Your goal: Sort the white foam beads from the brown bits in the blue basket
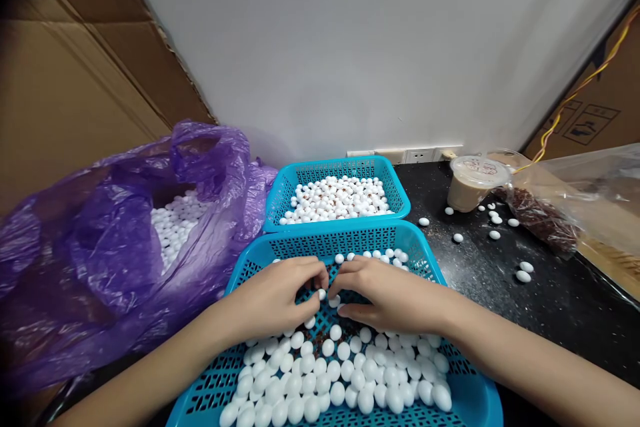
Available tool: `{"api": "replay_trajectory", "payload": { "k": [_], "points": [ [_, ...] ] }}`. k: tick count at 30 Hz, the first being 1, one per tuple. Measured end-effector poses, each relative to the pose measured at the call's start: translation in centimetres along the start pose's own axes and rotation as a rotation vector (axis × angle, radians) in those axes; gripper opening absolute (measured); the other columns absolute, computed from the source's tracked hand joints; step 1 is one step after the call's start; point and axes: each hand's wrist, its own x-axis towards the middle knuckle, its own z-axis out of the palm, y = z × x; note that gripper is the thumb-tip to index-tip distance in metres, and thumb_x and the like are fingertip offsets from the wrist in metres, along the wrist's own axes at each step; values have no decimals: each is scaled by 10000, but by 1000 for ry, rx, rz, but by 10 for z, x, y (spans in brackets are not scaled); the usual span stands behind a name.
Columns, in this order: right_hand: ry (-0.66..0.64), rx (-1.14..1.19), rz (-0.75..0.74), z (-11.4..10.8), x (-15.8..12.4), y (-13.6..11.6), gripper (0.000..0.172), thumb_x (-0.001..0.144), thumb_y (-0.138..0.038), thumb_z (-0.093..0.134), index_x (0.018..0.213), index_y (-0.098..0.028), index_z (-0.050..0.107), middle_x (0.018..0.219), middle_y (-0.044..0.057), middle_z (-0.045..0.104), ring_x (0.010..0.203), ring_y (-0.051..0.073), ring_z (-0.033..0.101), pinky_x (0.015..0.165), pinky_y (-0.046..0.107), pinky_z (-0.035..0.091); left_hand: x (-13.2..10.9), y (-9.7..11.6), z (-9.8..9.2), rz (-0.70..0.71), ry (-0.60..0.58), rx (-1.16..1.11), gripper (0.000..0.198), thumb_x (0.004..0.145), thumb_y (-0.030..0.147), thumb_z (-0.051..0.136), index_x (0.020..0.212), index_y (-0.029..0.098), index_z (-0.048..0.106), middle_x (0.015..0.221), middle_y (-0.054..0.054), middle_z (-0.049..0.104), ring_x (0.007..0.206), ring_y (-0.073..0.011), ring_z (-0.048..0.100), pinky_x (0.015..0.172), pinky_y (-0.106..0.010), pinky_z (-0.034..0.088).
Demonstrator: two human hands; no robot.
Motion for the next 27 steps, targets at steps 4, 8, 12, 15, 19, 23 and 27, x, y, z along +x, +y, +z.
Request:
{"api": "replay_trajectory", "payload": {
  "k": [4, 8, 12, 15, 19, 23, 27],
  "points": [
    [61, 10, 29, 2, 2, 4, 176, 819, -163, 559, 980, -203, 619, 996, 50, 605, 919, 188, 557, 780, 303, 431, -1, 1, 0, 41, -45, 60, 177, 676, 191, 486, 836, 195, 562, 809, -15, 603, 777, -192, 552, 664, -312, 389],
    [141, 22, 83, 2, 5, 5, 183, 815, -81, 480, 912, -176, 602, 887, 44, 632, 808, 165, 575, 701, 281, 435, 2, 5, -1, 20, 55, -59, 112, 701, 200, 498, 802, 195, 548, 694, 15, 579, 648, -145, 537, 577, -264, 380],
    [187, 54, 115, 0, 6, 2, 169, 809, -68, 463, 876, -170, 581, 842, 44, 632, 732, 145, 564, 649, 263, 435, 10, 1, -8, -123, 535, -364, 141, 796, 258, 508, 916, 191, 541, 646, 29, 580, 601, -111, 543, 575, -241, 411],
    [173, 67, 112, -2, 6, 0, 139, 820, -90, 472, 860, -173, 575, 829, 42, 632, 719, 142, 559, 639, 260, 435, 17, -9, -15, -205, 694, -713, 206, 795, 285, 564, 953, 154, 546, 722, -16, 658, 661, -121, 596, 608, -241, 452],
    [161, 63, 105, -2, 5, -1, 127, 827, -98, 475, 858, -171, 575, 827, 37, 629, 719, 136, 555, 633, 255, 430, 21, -19, -21, -375, 653, -1087, 298, 811, 296, 579, 1059, 136, 541, 1041, -101, 659, 637, -99, 627, 523, -206, 469],
    [147, 73, 105, -1, 4, -1, 119, 837, -108, 475, 874, -169, 570, 842, 32, 629, 728, 130, 558, 640, 248, 427, 21, -14, -24, -419, 580, -1221, 368, 805, 291, 598, 1128, 131, 527, 1180, -138, 593, 790, -156, 673, 641, -236, 538],
    [137, 70, 90, 0, 4, 0, 126, 842, -106, 465, 878, -170, 567, 842, 26, 626, 728, 126, 553, 641, 245, 422, 21, -9, -23, -311, 591, -1127, 382, 818, 253, 553, 1180, 146, 499, 1248, -145, 535, 780, -165, 680, 669, -264, 548]
  ]
}}
